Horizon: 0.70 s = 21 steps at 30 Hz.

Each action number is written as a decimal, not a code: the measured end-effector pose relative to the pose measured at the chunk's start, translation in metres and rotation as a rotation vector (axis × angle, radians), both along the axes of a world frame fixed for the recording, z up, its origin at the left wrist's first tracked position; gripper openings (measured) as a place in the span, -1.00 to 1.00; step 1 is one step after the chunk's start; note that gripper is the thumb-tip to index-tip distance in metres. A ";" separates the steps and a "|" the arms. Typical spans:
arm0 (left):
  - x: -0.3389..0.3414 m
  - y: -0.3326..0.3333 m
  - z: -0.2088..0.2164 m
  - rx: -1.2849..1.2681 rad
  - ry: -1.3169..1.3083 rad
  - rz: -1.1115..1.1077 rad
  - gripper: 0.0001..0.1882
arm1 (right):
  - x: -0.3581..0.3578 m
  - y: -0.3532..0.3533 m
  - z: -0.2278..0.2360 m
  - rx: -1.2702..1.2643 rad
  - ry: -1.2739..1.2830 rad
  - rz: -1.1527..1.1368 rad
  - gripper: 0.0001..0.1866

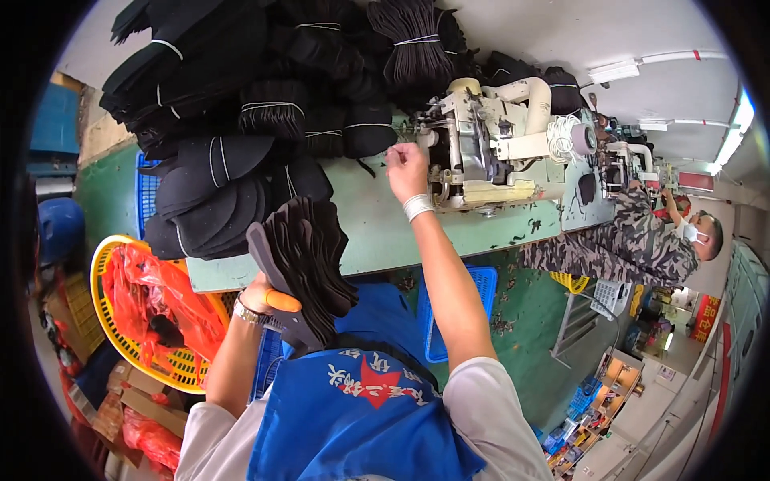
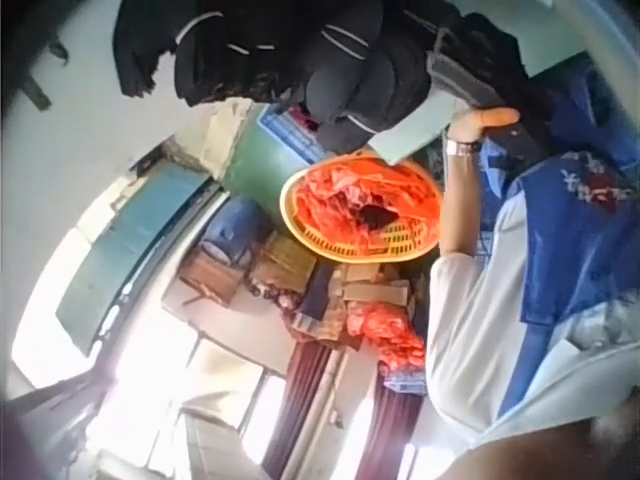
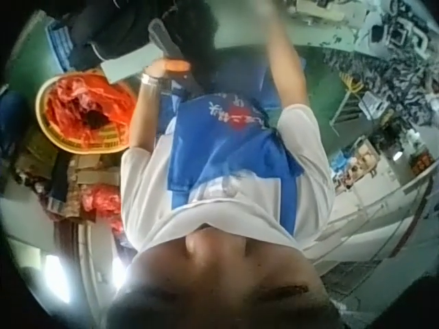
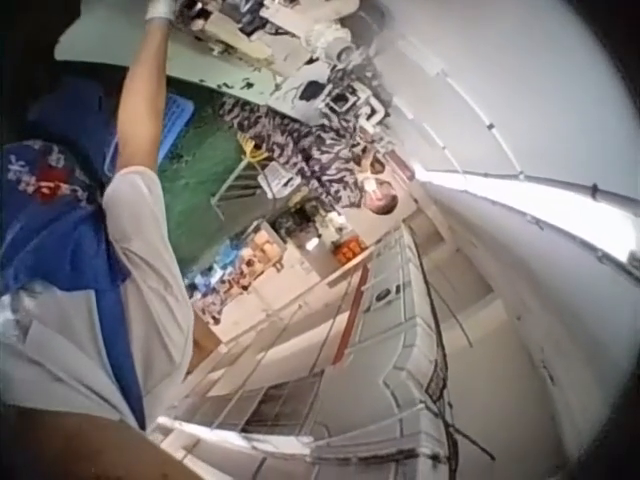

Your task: The person assembles and sews together shoe parts using an industrial sewing machine.

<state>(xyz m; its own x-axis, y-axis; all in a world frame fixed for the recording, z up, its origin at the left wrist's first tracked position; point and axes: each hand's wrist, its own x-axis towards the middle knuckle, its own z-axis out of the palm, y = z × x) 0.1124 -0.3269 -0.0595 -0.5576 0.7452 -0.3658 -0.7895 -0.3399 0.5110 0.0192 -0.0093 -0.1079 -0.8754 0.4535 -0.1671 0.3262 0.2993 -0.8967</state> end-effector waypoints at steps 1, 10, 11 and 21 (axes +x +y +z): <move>-0.002 -0.002 -0.006 0.049 0.074 -0.015 0.05 | 0.001 -0.003 0.015 -0.141 -0.050 -0.003 -0.85; -0.022 -0.003 0.006 0.042 0.185 -0.020 -0.10 | 0.014 0.010 0.089 -0.435 -0.252 0.011 -0.71; -0.021 -0.001 0.009 0.042 0.190 -0.021 -0.10 | 0.014 0.010 0.090 -0.435 -0.247 0.011 -0.71; -0.040 0.040 0.049 0.246 0.066 -0.008 -0.33 | 0.059 -0.046 0.166 -0.576 -0.421 0.561 -0.82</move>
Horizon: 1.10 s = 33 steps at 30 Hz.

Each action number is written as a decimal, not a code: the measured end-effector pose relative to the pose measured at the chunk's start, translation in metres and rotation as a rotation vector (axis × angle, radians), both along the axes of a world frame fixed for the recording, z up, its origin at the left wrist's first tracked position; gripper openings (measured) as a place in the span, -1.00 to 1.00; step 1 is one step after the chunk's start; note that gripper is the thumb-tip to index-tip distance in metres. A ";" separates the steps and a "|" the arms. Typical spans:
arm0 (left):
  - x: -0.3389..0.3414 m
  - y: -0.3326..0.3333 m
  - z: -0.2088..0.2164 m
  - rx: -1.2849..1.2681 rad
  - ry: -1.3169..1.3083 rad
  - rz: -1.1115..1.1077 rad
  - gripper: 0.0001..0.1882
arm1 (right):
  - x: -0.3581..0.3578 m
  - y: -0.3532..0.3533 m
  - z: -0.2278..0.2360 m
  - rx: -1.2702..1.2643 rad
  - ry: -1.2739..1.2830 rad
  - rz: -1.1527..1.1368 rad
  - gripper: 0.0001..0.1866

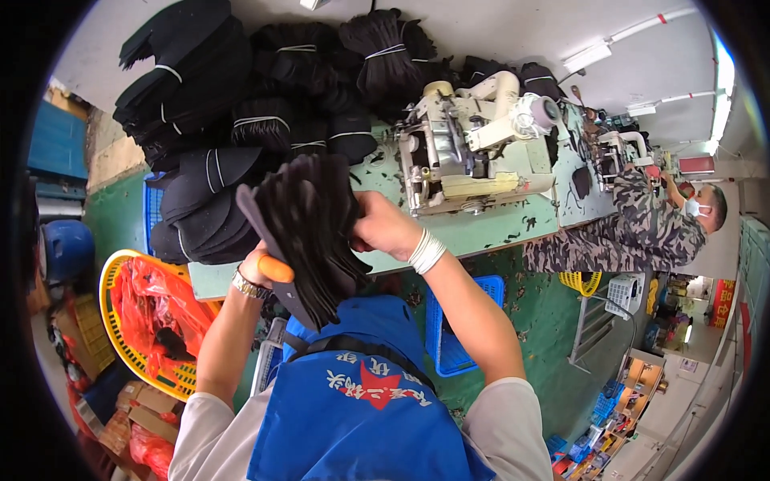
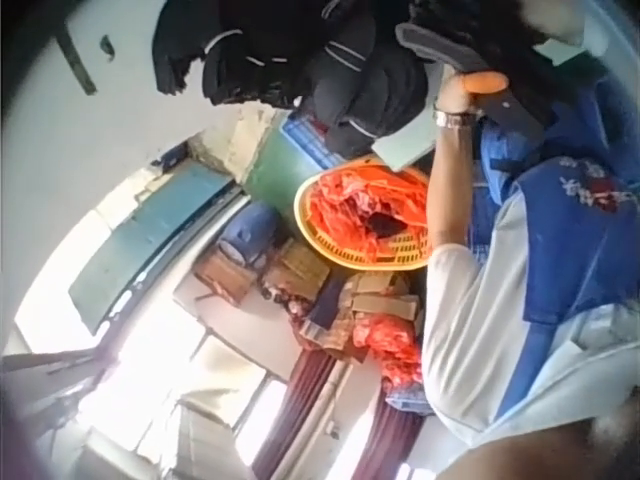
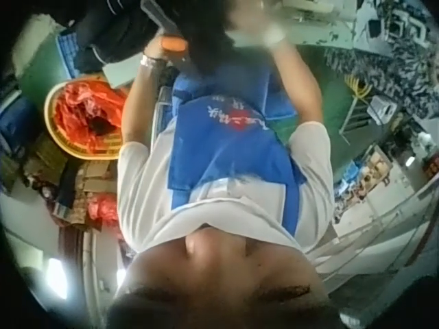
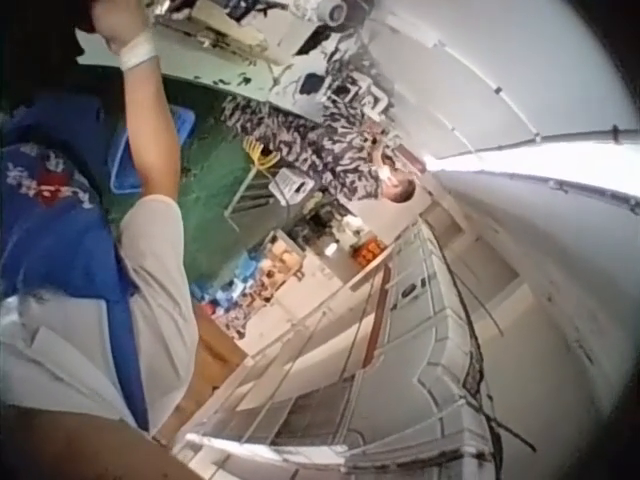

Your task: The person assembles and sews together shoe parts using an industrial sewing machine.

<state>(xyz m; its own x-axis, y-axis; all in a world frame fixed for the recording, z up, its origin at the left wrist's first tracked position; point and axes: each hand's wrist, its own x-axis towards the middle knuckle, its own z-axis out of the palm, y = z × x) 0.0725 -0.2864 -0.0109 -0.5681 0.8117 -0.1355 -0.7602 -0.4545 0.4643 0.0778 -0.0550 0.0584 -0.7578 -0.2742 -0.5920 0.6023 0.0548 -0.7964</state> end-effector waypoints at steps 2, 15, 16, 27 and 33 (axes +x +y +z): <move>-0.003 0.007 -0.012 -0.091 -0.005 -0.089 -0.33 | 0.011 0.009 0.008 0.034 0.043 -0.038 -0.84; 0.048 0.082 0.116 -1.175 2.161 -0.169 -0.01 | 0.115 0.055 0.033 0.121 0.087 -0.576 -0.47; 0.050 0.093 0.092 -1.262 2.196 -0.045 -0.03 | 0.128 0.070 0.020 0.140 0.329 -0.213 -0.42; 0.109 0.073 0.068 -0.415 0.445 0.011 -0.20 | 0.247 0.151 -0.005 0.231 0.293 -0.457 -0.58; 0.125 0.177 0.133 -0.147 1.163 -1.039 -0.26 | 0.229 0.194 0.016 -0.529 0.208 -0.315 -0.66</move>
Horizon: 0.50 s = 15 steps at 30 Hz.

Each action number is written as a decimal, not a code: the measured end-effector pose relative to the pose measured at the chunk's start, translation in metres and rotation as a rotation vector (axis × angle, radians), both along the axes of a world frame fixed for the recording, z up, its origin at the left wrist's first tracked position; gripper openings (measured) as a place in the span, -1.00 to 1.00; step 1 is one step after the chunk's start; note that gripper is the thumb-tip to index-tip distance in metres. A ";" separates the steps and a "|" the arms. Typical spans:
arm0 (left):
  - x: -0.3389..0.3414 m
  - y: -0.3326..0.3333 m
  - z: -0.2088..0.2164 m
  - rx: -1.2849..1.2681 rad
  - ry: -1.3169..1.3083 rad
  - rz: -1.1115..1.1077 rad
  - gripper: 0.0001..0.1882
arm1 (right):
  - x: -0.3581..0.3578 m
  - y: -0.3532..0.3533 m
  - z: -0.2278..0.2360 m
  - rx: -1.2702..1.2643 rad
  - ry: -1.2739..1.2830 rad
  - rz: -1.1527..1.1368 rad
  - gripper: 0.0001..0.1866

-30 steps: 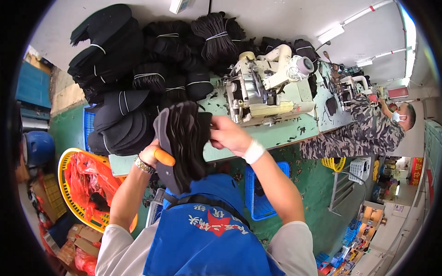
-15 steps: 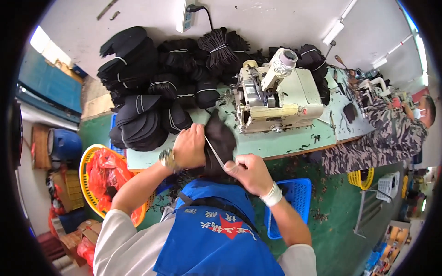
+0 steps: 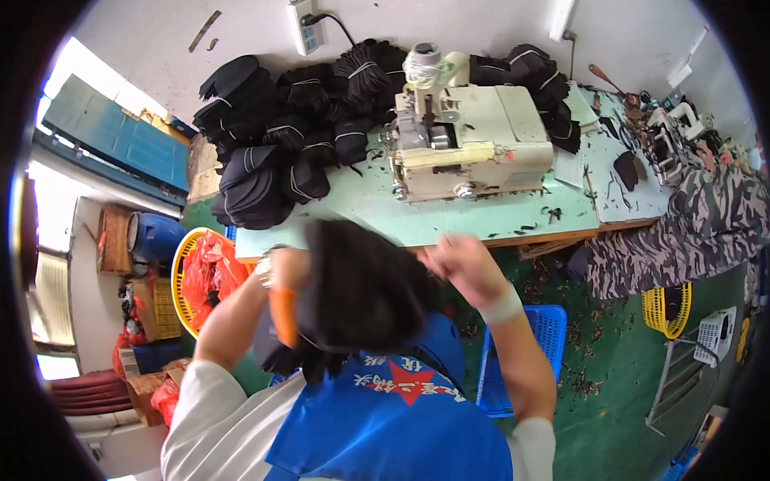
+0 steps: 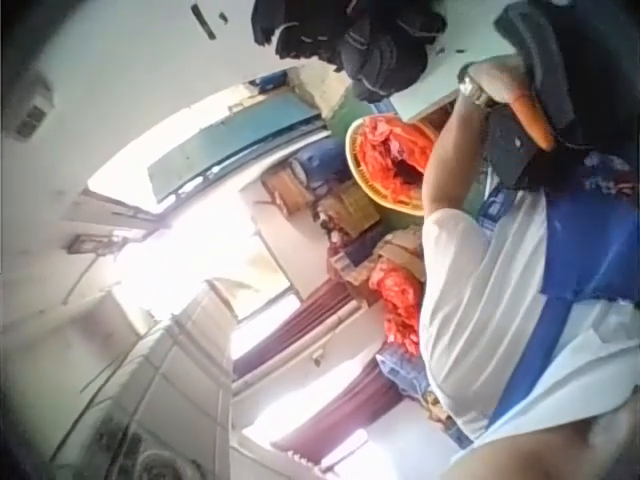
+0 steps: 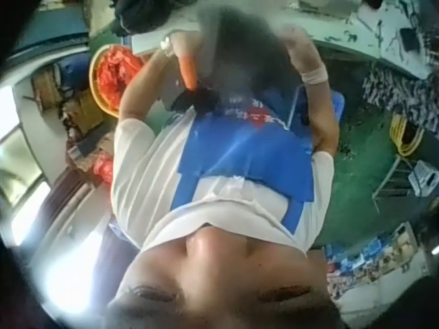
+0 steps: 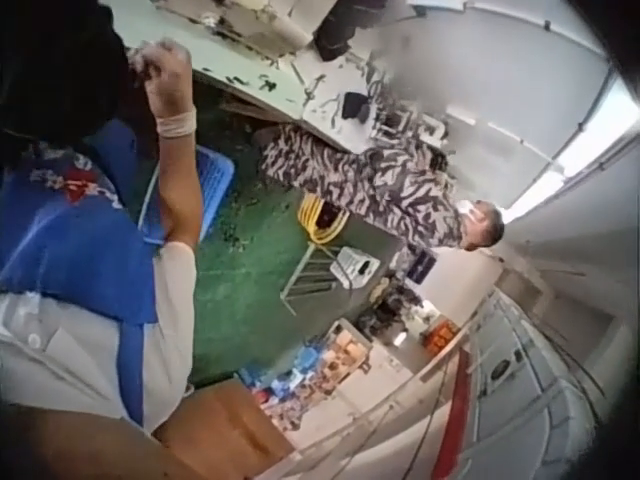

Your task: The person assembles and sews together shoe parts using an industrial sewing machine.

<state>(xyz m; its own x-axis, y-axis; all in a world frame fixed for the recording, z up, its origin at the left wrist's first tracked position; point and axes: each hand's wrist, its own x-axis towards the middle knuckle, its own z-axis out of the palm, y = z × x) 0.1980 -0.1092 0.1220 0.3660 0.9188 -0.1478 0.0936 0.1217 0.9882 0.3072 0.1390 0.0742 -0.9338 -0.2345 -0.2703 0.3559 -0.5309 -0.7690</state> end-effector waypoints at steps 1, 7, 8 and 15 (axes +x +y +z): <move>0.020 0.033 0.019 -0.522 0.046 -0.043 -0.32 | -0.018 -0.001 0.016 -0.055 0.146 0.031 -0.74; 0.051 0.027 -0.056 -0.511 -0.266 0.242 -0.32 | 0.032 0.003 0.061 1.441 0.905 -0.022 -0.39; 0.053 0.019 -0.053 -0.531 -0.257 0.347 -0.22 | 0.037 0.024 0.044 1.482 0.742 -0.028 -0.31; 0.092 0.126 0.004 -0.223 -0.245 1.013 -0.38 | 0.109 0.029 -0.021 0.785 0.159 -0.592 -0.45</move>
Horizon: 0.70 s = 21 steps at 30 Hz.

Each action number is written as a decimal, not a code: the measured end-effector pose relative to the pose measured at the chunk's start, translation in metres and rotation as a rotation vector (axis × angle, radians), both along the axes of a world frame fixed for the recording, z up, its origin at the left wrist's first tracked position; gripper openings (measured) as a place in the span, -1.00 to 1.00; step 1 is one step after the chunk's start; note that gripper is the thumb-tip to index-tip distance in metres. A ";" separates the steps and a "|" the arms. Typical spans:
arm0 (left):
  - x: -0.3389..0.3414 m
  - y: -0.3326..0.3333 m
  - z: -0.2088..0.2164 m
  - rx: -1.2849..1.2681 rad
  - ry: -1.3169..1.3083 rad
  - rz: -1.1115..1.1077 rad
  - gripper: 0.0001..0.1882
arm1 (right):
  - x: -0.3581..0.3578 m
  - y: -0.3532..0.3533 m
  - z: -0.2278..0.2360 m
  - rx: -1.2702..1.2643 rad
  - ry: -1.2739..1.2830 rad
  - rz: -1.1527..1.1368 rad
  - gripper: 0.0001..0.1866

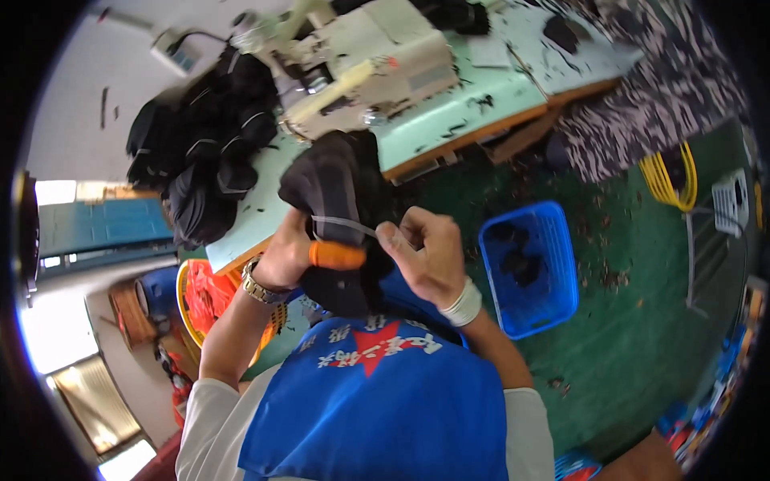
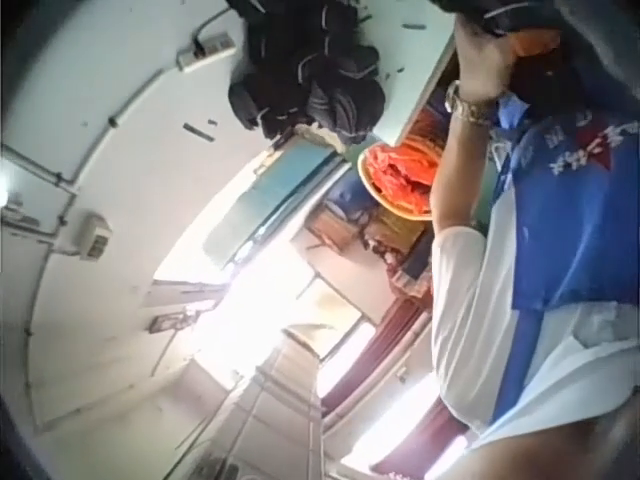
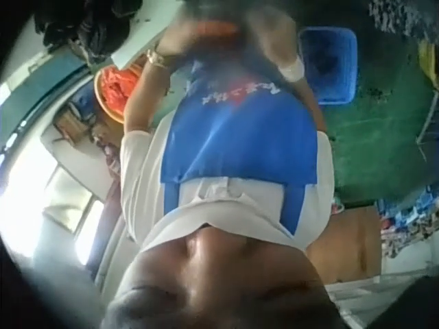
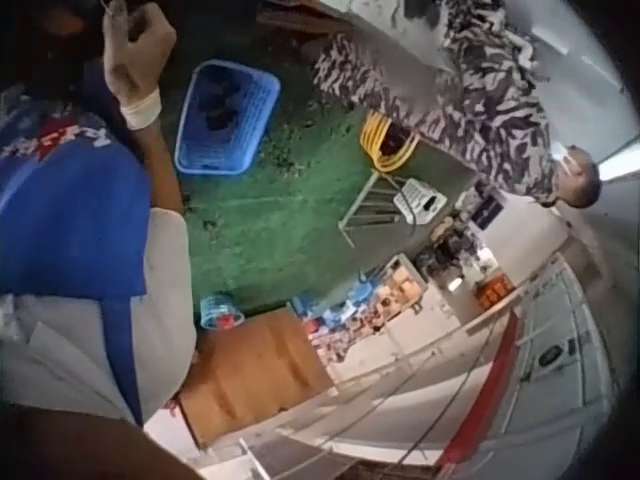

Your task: The person assembles and sews together shoe parts using an industrial sewing machine.

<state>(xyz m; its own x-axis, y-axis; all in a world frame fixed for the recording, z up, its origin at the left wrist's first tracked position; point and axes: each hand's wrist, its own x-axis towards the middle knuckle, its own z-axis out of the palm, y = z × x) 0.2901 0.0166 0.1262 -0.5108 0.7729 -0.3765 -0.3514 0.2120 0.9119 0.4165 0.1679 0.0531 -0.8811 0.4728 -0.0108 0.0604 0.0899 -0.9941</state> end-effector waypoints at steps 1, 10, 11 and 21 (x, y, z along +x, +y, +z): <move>-0.002 0.015 -0.007 -0.118 0.074 -0.041 -0.47 | 0.008 -0.016 -0.008 -0.238 -0.013 -0.166 -0.53; 0.015 0.067 -0.085 -0.302 -0.509 -0.267 -0.42 | 0.058 -0.003 -0.069 -1.078 0.055 0.076 -0.33; 0.019 0.077 -0.098 -0.307 -0.316 -0.324 -0.43 | 0.066 -0.007 -0.078 -1.083 0.082 -0.061 -0.38; 0.008 0.066 -0.128 -0.481 0.182 -0.566 -0.61 | 0.152 0.077 -0.243 -1.390 0.401 -0.980 -0.35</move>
<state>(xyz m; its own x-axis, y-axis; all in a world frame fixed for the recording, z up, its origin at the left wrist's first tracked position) 0.2982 0.0827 -0.0022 -0.1721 0.7077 -0.6852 0.0761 0.7031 0.7070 0.5686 0.2454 -0.1899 -0.3492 0.6149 -0.7071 -0.6815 -0.6846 -0.2587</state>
